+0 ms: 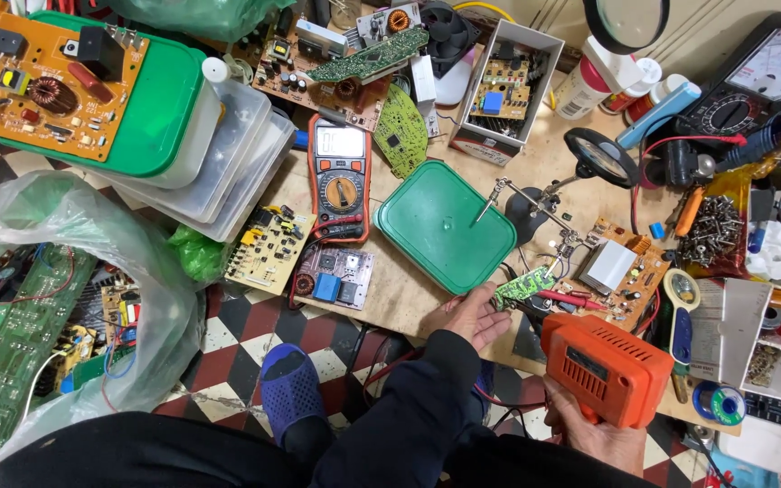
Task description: Repairing a small circuit board using a soldering iron, magnifying glass, and other electronic tools on a cluttered workbench.
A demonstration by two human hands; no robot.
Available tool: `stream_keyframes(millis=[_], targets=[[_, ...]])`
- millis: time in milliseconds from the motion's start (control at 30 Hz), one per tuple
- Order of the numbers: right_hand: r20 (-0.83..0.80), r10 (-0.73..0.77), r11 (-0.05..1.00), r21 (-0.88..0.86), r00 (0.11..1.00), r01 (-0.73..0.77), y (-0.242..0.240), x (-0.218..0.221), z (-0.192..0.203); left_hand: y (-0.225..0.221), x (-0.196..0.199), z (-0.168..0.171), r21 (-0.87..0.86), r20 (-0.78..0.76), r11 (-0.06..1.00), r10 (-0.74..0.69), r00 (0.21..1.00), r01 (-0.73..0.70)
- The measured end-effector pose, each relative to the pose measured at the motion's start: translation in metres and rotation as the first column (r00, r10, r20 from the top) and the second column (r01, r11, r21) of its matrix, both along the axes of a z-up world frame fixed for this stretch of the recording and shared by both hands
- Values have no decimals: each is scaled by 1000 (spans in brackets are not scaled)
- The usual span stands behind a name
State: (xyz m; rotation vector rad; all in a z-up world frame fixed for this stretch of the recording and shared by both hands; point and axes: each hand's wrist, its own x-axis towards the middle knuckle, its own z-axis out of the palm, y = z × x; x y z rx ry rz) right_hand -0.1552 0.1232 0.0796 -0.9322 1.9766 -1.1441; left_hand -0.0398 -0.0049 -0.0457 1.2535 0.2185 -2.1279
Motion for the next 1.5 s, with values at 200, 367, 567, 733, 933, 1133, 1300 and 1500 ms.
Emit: stream_keyframes(millis=[200, 367, 567, 733, 933, 1133, 1300, 1500], targets=[[11, -96, 994, 56, 995, 95, -2, 4, 2, 1, -9, -23, 6, -35, 999, 43, 998, -43], [-161, -84, 945, 300, 983, 130, 6, -1, -1, 1, -8, -25, -11, -39, 999, 35, 999, -35], [-128, -99, 937, 322, 987, 136, 4, 4, 4, 0, -8, -25, -4, -44, 1000, 20, 999, -20], [311, -245, 968, 136, 918, 212, 9, -21, -30, -1, -6, -23, -27, -43, 1000, 6, 999, -8], [-118, -148, 910, 372, 982, 181, 8, 2, 0, -2, -8, -25, -23, -41, 1000, -6, 999, 5], [-173, -104, 921, 354, 979, 160, 5, 3, 3, -3, -2, -15, -15, -52, 1000, 6, 999, -7], [-166, -96, 897, 413, 981, 157, 6, -4, -4, -2, -6, -27, -12, -58, 1000, 5, 998, -6], [821, 34, 918, -250, 570, 306, 13, -36, -49, -2, -8, -33, -27, -66, 1000, -13, 998, 11]])
